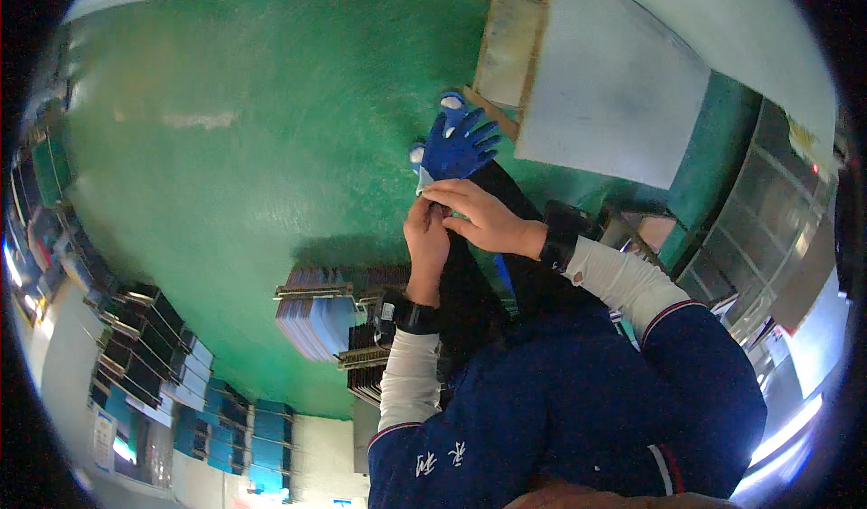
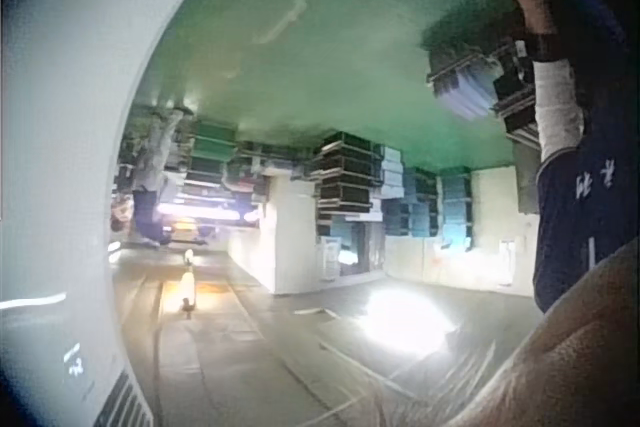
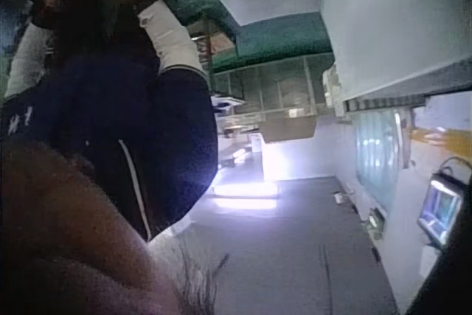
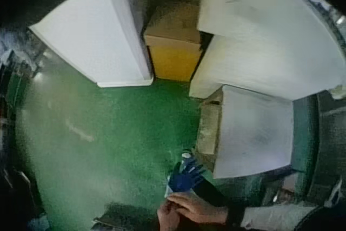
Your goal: Taking blue metal plates from an industrial machine tray and placing them into a drying rack.
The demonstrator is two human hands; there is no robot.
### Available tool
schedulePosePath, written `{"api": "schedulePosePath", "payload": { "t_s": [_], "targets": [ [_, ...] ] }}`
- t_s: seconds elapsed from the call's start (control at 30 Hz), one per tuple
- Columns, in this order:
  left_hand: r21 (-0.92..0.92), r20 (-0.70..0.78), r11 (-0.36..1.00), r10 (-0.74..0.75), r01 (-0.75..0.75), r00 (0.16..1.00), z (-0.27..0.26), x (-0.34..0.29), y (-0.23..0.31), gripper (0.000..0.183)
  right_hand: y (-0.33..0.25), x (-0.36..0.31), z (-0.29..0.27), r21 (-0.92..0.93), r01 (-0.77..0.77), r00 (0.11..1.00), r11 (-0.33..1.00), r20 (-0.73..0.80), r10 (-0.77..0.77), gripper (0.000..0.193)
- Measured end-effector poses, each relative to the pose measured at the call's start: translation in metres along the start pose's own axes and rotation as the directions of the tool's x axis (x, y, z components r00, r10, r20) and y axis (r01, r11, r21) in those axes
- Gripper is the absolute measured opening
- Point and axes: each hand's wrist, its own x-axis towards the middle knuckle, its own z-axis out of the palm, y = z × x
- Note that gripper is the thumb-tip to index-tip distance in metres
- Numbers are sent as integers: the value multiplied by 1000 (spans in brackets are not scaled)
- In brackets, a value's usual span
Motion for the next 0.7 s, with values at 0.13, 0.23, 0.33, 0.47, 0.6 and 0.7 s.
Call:
{"api": "schedulePosePath", "payload": {
  "t_s": [0.13, 0.23, 0.33, 0.47, 0.6, 0.7],
  "targets": [
    [15, 139, 997, 67, -70, 988, 19, -27, -6, 20, -8, -62, -9, -57, 26, 998, 998, -64, -29, 43],
    [-282, 169, 934, -177, 220, 970, 34, -58, -9, 24, -3, -100, -5, -52, 67, 983, 996, -170, -75, 31],
    [-543, 377, 770, -133, 335, 917, 40, -85, -10, 33, -6, -146, 8, -17, 23, 974, 1000, -224, -27, 16],
    [-587, 448, 656, -225, 475, 865, 54, -120, -33, 38, 4, -190, 18, -27, -57, 933, 998, -358, 44, 19],
    [-527, 473, 706, -218, 472, 854, 90, -137, -23, 29, 0, -225, 8, -118, -65, 966, 991, -255, 33, 22],
    [-392, 422, 791, -300, 470, 856, 141, -136, -21, 21, 12, -251, -25, -150, 14, 941, 989, -331, -64, 23]
  ]
}}
